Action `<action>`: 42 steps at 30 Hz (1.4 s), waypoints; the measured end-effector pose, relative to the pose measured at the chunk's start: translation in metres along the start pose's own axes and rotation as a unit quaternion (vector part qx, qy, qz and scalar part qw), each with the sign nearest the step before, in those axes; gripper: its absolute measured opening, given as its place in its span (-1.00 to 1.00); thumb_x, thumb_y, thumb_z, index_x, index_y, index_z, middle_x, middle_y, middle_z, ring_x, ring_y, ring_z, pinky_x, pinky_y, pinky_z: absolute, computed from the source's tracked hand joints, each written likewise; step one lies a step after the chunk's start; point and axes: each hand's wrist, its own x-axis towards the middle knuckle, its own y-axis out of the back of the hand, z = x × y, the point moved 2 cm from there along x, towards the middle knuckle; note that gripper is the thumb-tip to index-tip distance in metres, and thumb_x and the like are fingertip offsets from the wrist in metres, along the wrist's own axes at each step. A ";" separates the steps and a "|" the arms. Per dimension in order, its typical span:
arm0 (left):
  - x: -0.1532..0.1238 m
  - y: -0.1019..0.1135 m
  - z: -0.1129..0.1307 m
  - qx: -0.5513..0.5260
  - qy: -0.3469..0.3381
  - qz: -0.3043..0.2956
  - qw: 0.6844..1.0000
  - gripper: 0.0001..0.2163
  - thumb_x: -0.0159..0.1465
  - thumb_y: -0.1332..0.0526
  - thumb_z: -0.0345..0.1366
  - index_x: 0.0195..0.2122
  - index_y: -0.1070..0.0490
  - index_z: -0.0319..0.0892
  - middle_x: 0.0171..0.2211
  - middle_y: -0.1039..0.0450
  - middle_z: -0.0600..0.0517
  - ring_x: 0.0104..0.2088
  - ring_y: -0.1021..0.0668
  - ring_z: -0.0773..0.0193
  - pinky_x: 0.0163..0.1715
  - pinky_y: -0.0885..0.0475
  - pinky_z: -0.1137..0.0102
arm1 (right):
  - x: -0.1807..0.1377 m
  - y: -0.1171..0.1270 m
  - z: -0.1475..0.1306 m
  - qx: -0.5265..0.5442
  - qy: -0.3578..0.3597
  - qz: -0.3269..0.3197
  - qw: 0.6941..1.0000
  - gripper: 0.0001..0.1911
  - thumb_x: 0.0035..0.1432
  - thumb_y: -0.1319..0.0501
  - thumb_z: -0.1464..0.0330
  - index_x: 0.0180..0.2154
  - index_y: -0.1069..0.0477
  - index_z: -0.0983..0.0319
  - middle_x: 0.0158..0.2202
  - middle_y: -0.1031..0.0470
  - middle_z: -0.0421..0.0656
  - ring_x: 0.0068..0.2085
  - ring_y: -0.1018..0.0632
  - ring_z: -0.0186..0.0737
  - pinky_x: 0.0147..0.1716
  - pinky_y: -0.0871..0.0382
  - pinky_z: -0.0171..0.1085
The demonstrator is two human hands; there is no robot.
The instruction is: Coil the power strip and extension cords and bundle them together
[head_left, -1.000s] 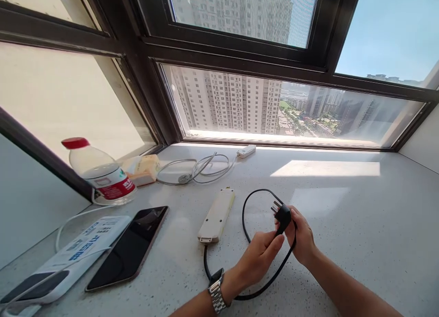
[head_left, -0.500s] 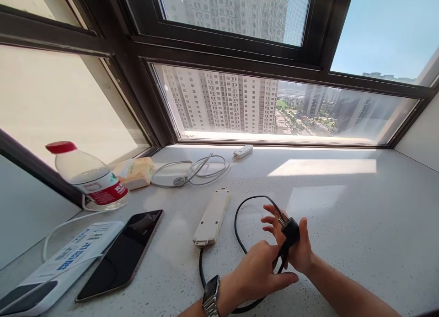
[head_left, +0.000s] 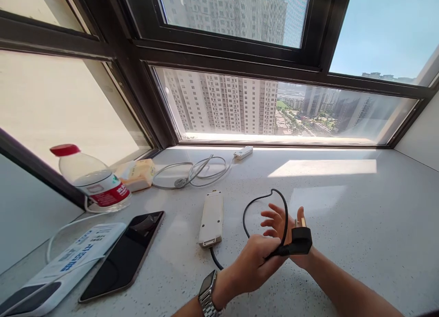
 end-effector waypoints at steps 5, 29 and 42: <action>0.029 0.021 0.022 -0.262 0.025 0.122 0.957 -0.49 0.26 -0.05 0.13 -0.63 -0.07 -0.17 -0.69 0.01 0.16 -0.66 -0.09 0.46 -0.64 -0.03 0.46 | -0.008 -0.014 0.014 -0.171 0.034 -0.096 0.980 -0.12 0.12 0.29 -0.29 -0.02 -0.46 0.14 -0.05 -0.46 -0.01 0.03 -0.41 0.02 0.08 -0.19 0.00; 0.026 0.095 0.088 -0.562 -0.102 0.405 0.714 -0.52 0.37 0.04 -0.09 -0.64 0.15 -0.17 -0.71 0.35 0.18 -0.72 0.22 0.43 -0.76 0.16 0.44 | -0.004 -0.004 0.006 -0.423 0.205 -0.058 0.881 -0.18 0.01 -0.21 -0.17 0.19 -0.20 0.14 0.19 -0.22 0.06 0.18 -0.29 0.10 0.13 -0.20 -0.01; 0.001 0.118 0.111 -0.460 -0.194 0.332 0.801 -0.53 0.28 -0.14 -0.20 -0.67 0.08 -0.17 -0.78 0.27 0.19 -0.78 0.14 0.43 -0.81 0.04 0.41 | 0.001 -0.015 -0.010 -0.544 0.448 -0.019 0.709 -0.53 -0.17 -0.17 0.34 -0.11 -0.24 0.15 -0.23 -0.47 -0.09 -0.23 -0.51 -0.10 -0.01 -0.33 0.03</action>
